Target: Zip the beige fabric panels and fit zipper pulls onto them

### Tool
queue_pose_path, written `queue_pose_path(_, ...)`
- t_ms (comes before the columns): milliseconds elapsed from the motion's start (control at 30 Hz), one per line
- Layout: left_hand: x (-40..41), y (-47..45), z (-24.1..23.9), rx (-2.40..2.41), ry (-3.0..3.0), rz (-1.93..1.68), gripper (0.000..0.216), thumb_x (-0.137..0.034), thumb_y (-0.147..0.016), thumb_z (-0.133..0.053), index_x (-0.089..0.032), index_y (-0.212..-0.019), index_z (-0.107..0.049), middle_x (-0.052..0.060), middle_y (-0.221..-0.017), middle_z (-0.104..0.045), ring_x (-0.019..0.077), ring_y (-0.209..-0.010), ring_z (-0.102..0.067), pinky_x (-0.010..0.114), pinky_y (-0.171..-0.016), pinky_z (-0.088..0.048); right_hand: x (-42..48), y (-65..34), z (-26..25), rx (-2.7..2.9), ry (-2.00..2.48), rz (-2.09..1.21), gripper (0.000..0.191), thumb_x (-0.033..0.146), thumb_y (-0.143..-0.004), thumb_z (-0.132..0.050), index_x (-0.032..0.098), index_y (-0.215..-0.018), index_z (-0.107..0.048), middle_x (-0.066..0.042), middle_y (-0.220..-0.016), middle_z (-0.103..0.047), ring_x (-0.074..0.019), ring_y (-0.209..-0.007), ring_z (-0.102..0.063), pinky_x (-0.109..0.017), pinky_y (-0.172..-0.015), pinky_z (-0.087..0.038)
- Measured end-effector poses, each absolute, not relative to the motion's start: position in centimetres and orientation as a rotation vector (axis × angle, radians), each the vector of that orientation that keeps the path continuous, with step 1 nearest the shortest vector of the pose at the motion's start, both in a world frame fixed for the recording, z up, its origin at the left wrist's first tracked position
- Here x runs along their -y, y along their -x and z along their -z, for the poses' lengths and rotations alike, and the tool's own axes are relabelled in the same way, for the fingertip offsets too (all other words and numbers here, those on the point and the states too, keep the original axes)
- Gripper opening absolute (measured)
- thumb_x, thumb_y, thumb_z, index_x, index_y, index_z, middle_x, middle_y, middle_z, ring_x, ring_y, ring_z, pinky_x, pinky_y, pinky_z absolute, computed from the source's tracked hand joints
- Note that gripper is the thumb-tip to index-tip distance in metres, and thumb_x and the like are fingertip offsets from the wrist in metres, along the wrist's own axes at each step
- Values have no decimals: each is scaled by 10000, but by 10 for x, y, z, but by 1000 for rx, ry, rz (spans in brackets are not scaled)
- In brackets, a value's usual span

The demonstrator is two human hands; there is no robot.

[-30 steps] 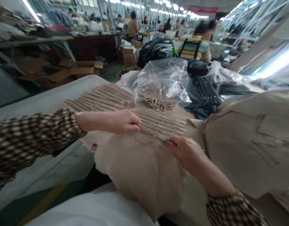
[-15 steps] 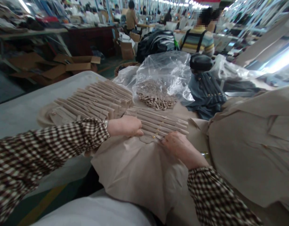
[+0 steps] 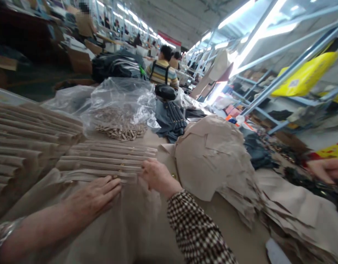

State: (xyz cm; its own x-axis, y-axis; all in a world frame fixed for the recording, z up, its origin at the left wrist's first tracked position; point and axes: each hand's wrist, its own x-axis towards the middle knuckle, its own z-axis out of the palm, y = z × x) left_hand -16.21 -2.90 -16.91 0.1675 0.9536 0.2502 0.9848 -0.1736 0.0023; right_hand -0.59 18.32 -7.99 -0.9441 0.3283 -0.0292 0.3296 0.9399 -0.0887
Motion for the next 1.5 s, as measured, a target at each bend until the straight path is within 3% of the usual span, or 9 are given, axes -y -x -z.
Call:
queue_pose_path(133,29,157,157,1883,2230,310,406,-91,-845,-532,-183,-1220,-656,120,-1299,-633,339,-1176,-592,500,-996,-466,-255,-71,61,-3075,-1106,-16,187,178,-949,-480,146,-1035,-642,-102,-1073,-657,-182,-1000,-600,-287,-885,-455)
queue_pose_path(333,34,158,165,1888,2193,358,506,-51,-835,-479,-249,-1278,-628,67,-1320,-632,279,-1211,-587,429,-1021,-471,-345,-132,26,-2941,-1524,-276,263,158,-903,-480,130,-1105,-647,-158,-1148,-646,-254,-1089,-587,-370,-990,-410)
queue_pose_path(467,35,159,168,2018,2180,352,539,-40,-836,-473,-281,-1295,-622,55,-1346,-616,270,-1253,-562,425,-1060,-454,-385,-113,15,-2874,-1680,-356,473,289,-886,-552,121,-1327,-525,-191,-1306,-563,-306,-1192,-542,-419,-999,-408)
queue_pose_path(567,32,156,157,2043,2219,282,557,-31,-809,-471,-261,-1290,-634,71,-1339,-619,292,-1233,-579,444,-1036,-485,-402,-96,19,-2780,-1756,-335,664,422,-808,-664,73,-1347,-496,-262,-1313,-534,-378,-1159,-557,-484,-920,-447)
queue_pose_path(633,30,154,150,2025,2244,216,554,-40,-792,-482,-239,-1285,-642,85,-1327,-626,314,-1203,-600,462,-1000,-516,-407,-89,25,-2741,-1773,-316,583,426,-817,-668,45,-1246,-565,-274,-1239,-573,-362,-1118,-579,-483,-895,-460)
queue_pose_path(833,32,155,155,2031,2228,201,561,-38,-793,-491,-257,-1288,-639,75,-1329,-625,315,-1208,-599,466,-1003,-519,-402,-97,29,-2789,-1773,-196,247,373,-951,-551,144,-945,-646,-44,-924,-668,-168,-852,-632,-362,-812,-505)
queue_pose_path(967,37,155,172,2036,2176,271,597,-30,-822,-484,-303,-1343,-583,45,-1410,-560,299,-1284,-539,473,-1044,-487,-382,-119,9,-2900,-1844,-123,189,251,-862,-506,172,-794,-665,-56,-767,-681,-172,-742,-619,-281,-669,-440)
queue_pose_path(1267,28,155,173,2081,2226,278,547,-31,-833,-503,-268,-1314,-608,73,-1398,-571,327,-1292,-519,529,-1075,-430,-332,-160,-35,-3177,-1990,55,186,356,-673,-546,210,-657,-659,-36,-643,-647,-206,-656,-580,-310,-623,-404)
queue_pose_path(1500,19,154,124,2165,2377,222,404,-90,-862,-514,-167,-1233,-656,148,-1324,-611,340,-1239,-557,526,-1034,-465,-340,-111,-44,-3430,-1888,467,245,342,-790,-434,197,-821,-629,-74,-780,-659,-212,-733,-636,-329,-629,-521)
